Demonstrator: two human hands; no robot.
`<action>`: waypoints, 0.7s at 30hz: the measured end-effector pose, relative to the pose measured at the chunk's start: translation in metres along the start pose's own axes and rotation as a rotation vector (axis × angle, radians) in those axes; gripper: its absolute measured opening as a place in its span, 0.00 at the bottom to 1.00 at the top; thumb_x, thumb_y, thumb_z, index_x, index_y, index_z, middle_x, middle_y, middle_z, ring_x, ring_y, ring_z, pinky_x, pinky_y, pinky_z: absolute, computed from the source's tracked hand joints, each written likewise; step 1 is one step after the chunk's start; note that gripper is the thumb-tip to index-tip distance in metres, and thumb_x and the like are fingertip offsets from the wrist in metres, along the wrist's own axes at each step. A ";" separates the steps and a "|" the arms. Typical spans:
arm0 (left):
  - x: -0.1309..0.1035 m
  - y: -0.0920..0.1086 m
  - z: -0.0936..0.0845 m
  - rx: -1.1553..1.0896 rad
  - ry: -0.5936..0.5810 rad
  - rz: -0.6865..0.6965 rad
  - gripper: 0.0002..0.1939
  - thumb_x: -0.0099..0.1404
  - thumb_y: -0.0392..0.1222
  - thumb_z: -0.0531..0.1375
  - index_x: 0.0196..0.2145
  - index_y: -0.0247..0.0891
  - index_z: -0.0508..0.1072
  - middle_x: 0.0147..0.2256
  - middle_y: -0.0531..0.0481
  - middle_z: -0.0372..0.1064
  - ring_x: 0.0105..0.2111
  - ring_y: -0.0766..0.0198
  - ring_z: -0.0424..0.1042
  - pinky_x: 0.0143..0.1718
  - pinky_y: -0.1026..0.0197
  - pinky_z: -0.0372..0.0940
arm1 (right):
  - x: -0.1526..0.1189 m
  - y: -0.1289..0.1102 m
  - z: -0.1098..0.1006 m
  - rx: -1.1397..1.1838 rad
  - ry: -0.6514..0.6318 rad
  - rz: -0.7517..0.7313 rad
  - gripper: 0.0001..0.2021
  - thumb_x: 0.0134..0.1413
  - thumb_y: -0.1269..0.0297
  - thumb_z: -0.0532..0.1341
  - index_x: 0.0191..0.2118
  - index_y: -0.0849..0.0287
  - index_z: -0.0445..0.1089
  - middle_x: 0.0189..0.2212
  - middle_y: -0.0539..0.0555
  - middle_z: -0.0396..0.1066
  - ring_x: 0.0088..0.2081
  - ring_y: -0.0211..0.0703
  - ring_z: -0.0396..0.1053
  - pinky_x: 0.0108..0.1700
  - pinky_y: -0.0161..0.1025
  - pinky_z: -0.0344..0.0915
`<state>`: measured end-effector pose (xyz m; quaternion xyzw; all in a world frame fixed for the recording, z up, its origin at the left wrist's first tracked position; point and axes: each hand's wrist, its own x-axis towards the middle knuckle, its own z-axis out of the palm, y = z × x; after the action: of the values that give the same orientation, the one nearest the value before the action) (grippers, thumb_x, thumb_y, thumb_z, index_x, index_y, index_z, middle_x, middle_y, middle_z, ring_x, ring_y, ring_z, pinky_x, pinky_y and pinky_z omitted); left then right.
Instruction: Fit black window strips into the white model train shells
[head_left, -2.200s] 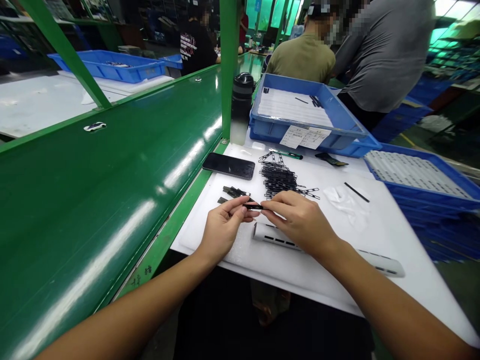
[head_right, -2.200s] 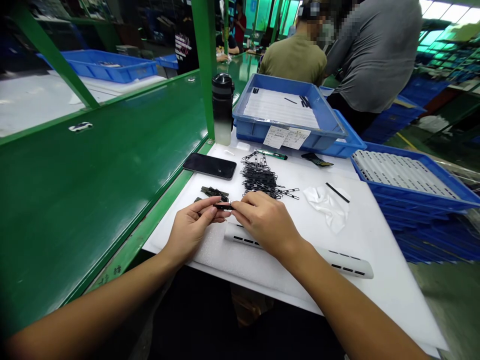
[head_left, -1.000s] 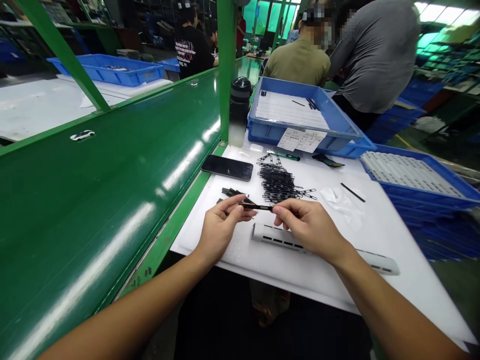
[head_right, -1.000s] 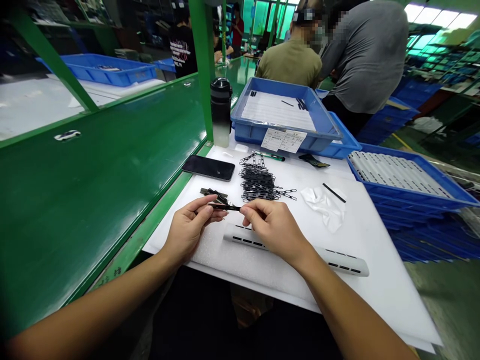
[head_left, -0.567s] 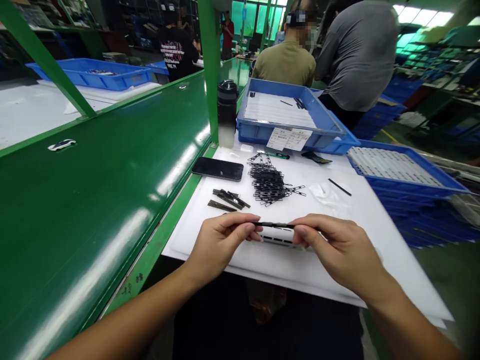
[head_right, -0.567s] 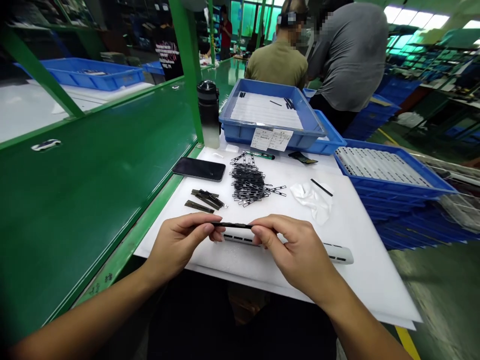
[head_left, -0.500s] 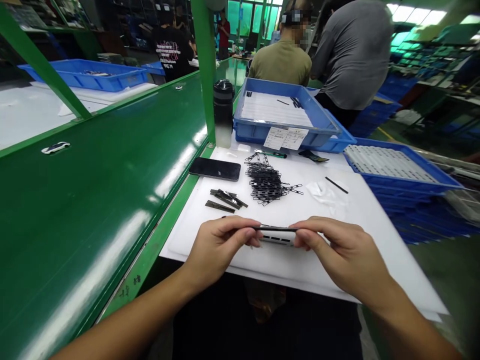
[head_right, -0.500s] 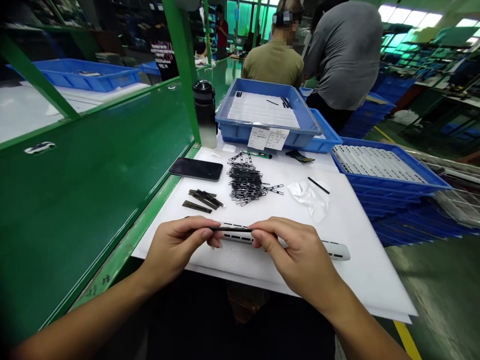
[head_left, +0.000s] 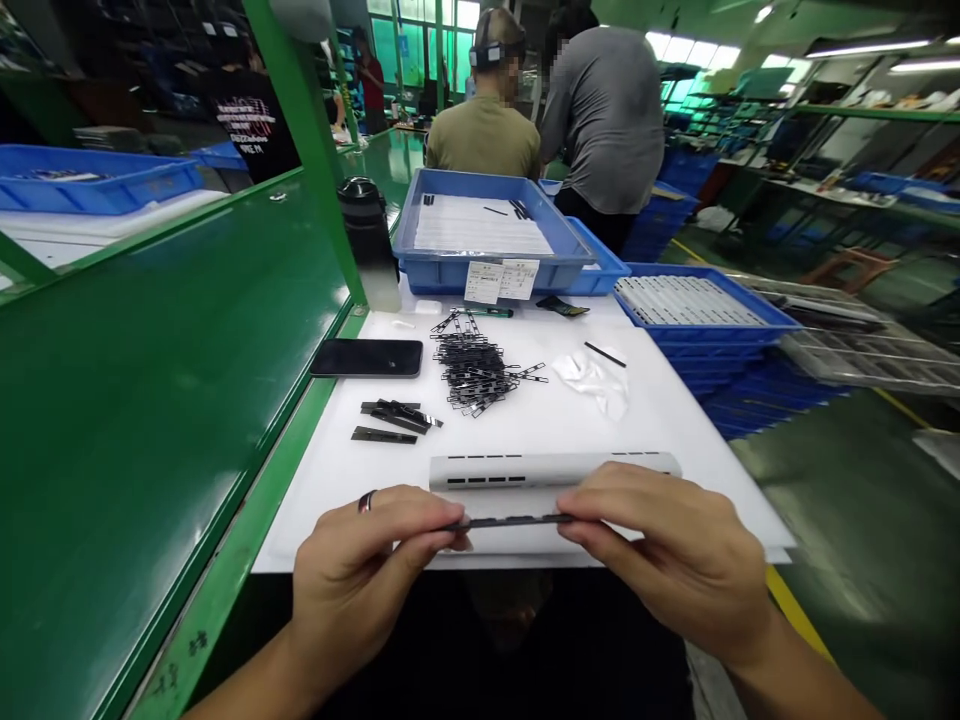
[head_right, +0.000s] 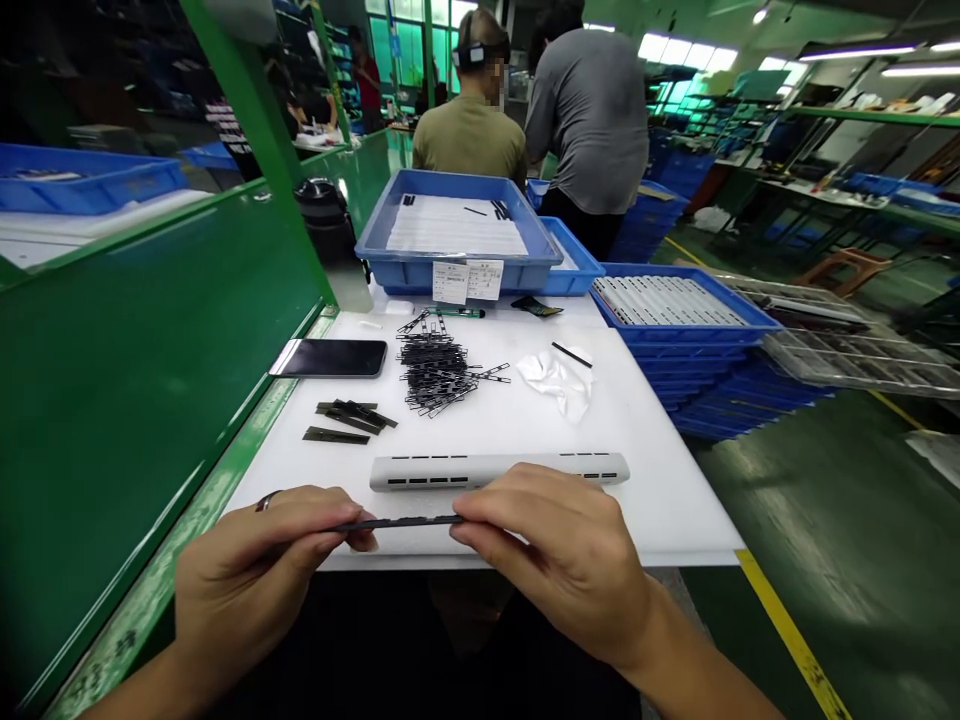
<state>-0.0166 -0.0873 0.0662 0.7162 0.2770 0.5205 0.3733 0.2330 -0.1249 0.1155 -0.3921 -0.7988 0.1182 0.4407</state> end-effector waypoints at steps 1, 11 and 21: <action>0.000 0.000 0.000 0.001 -0.006 -0.002 0.16 0.66 0.30 0.62 0.47 0.49 0.79 0.32 0.54 0.80 0.32 0.64 0.79 0.36 0.64 0.73 | 0.000 0.000 0.000 0.007 -0.003 0.005 0.12 0.57 0.78 0.66 0.45 0.59 0.73 0.33 0.51 0.78 0.36 0.37 0.75 0.38 0.34 0.72; 0.001 0.001 0.002 -0.014 -0.086 0.013 0.17 0.66 0.29 0.60 0.47 0.47 0.79 0.30 0.51 0.79 0.31 0.62 0.77 0.32 0.63 0.72 | -0.008 0.005 0.004 0.062 -0.028 -0.027 0.10 0.57 0.79 0.63 0.43 0.60 0.73 0.30 0.52 0.75 0.31 0.38 0.73 0.32 0.35 0.70; 0.010 0.004 0.011 -0.601 -0.222 -0.722 0.12 0.68 0.48 0.62 0.41 0.38 0.79 0.28 0.46 0.80 0.24 0.62 0.78 0.26 0.63 0.73 | -0.047 0.023 0.001 -0.300 0.012 -0.271 0.22 0.56 0.78 0.63 0.57 0.62 0.72 0.41 0.59 0.78 0.42 0.51 0.76 0.39 0.45 0.76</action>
<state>-0.0031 -0.0846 0.0729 0.4860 0.3036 0.3351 0.7479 0.2582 -0.1432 0.0738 -0.3432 -0.8502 -0.0648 0.3939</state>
